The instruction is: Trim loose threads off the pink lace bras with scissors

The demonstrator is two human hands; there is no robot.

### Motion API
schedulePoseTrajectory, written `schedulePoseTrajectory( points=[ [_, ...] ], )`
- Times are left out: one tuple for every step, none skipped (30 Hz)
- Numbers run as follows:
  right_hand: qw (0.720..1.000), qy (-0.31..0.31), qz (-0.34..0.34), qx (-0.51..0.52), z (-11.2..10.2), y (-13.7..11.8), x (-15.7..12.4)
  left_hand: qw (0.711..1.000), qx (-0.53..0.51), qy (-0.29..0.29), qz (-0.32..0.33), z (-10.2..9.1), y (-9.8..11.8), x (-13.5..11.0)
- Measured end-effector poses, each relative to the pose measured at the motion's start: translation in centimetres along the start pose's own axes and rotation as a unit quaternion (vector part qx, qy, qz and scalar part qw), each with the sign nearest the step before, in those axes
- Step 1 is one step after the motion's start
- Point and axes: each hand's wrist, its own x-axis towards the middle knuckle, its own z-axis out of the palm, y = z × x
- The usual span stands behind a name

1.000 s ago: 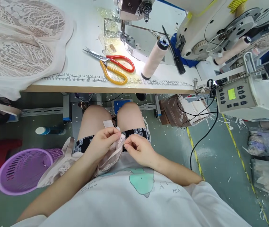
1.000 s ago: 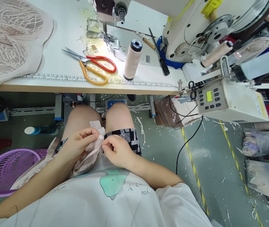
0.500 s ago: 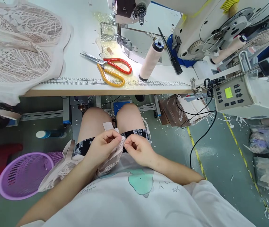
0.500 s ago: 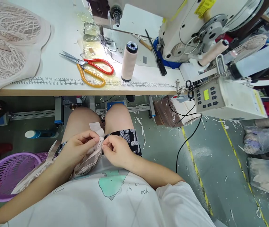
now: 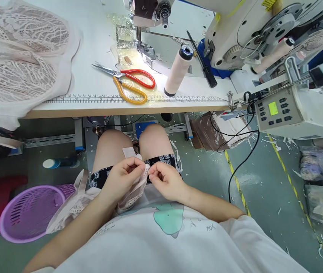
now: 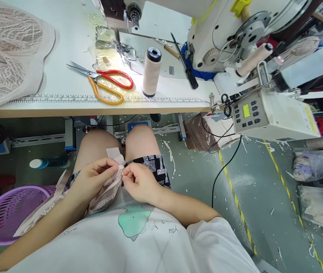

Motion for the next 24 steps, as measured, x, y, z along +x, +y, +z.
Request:
schedulePoseTrajectory(
  points=[
    [1.0,0.002,-0.001,-0.001,0.0,0.0,0.0,1.0,0.0,0.0,0.004,0.0,0.0,0.0],
    [1.0,0.001,-0.002,0.001,0.1,0.0,0.0,1.0,-0.001,0.0,0.008,0.0,0.1,0.0],
    [1.0,-0.001,-0.002,0.004,0.1,0.1,0.0,1.0,-0.003,-0.001,0.013,0.0,0.1,-0.1],
    [1.0,-0.006,-0.001,0.007,0.2,0.2,-0.1,1.0,-0.007,-0.003,0.015,0.0,0.1,-0.1],
    [1.0,-0.013,0.001,0.013,0.3,0.3,-0.1,1.0,-0.012,-0.005,0.012,0.0,0.0,-0.1],
    [1.0,-0.022,0.004,0.02,0.3,0.4,-0.1,1.0,-0.019,-0.007,0.005,0.1,-0.1,0.0],
    [0.999,-0.03,0.009,0.03,0.4,0.5,-0.2,1.0,-0.03,-0.008,-0.005,0.1,-0.2,0.0],
    [0.998,-0.036,0.014,0.04,0.4,0.7,-0.2,0.999,-0.044,-0.01,-0.016,0.2,-0.3,0.1],
    [0.998,-0.042,0.019,0.05,0.4,0.8,-0.2,0.998,-0.061,-0.012,-0.027,0.2,-0.5,0.2],
    [0.997,-0.046,0.023,0.059,0.4,0.8,-0.2,0.996,-0.079,-0.015,-0.034,0.3,-0.6,0.3],
    [0.996,-0.047,0.025,0.065,0.5,0.9,-0.3,0.994,-0.096,-0.018,-0.037,0.3,-0.8,0.3],
    [0.996,-0.046,0.025,0.068,0.5,0.9,-0.3,0.993,-0.112,-0.02,-0.039,0.3,-0.9,0.4],
    [0.996,-0.046,0.025,0.069,0.5,0.9,-0.3,0.991,-0.124,-0.022,-0.042,0.4,-1.0,0.4],
    [0.996,-0.046,0.023,0.067,0.5,0.9,-0.3,0.99,-0.132,-0.022,-0.045,0.4,-1.0,0.4],
    [0.997,-0.045,0.021,0.066,0.5,0.9,-0.3,0.989,-0.14,-0.022,-0.048,0.4,-1.0,0.4],
    [0.997,-0.044,0.018,0.064,0.5,0.9,-0.3,0.988,-0.146,-0.021,-0.052,0.5,-0.9,0.4],
    [0.997,-0.044,0.014,0.062,0.5,0.9,-0.3,0.986,-0.153,-0.02,-0.056,0.5,-0.8,0.4],
    [0.997,-0.043,0.009,0.059,0.5,0.9,-0.3,0.985,-0.159,-0.021,-0.06,0.5,-0.8,0.4],
    [0.998,-0.041,0.005,0.056,0.5,0.9,-0.3,0.984,-0.165,-0.021,-0.064,0.5,-0.7,0.4],
    [0.998,-0.04,0.001,0.054,0.5,0.9,-0.4,0.983,-0.172,-0.021,-0.067,0.5,-0.6,0.4],
    [0.998,-0.039,-0.001,0.052,0.5,0.8,-0.4,0.981,-0.177,-0.021,-0.071,0.5,-0.6,0.4],
    [0.998,-0.039,-0.002,0.052,0.4,0.8,-0.4,0.98,-0.182,-0.022,-0.076,0.5,-0.6,0.5],
    [0.998,-0.039,0.0,0.053,0.4,0.8,-0.4,0.979,-0.186,-0.023,-0.081,0.5,-0.5,0.5],
    [0.998,-0.038,0.001,0.054,0.4,0.7,-0.4,0.978,-0.189,-0.023,-0.085,0.5,-0.5,0.5]
  ],
)
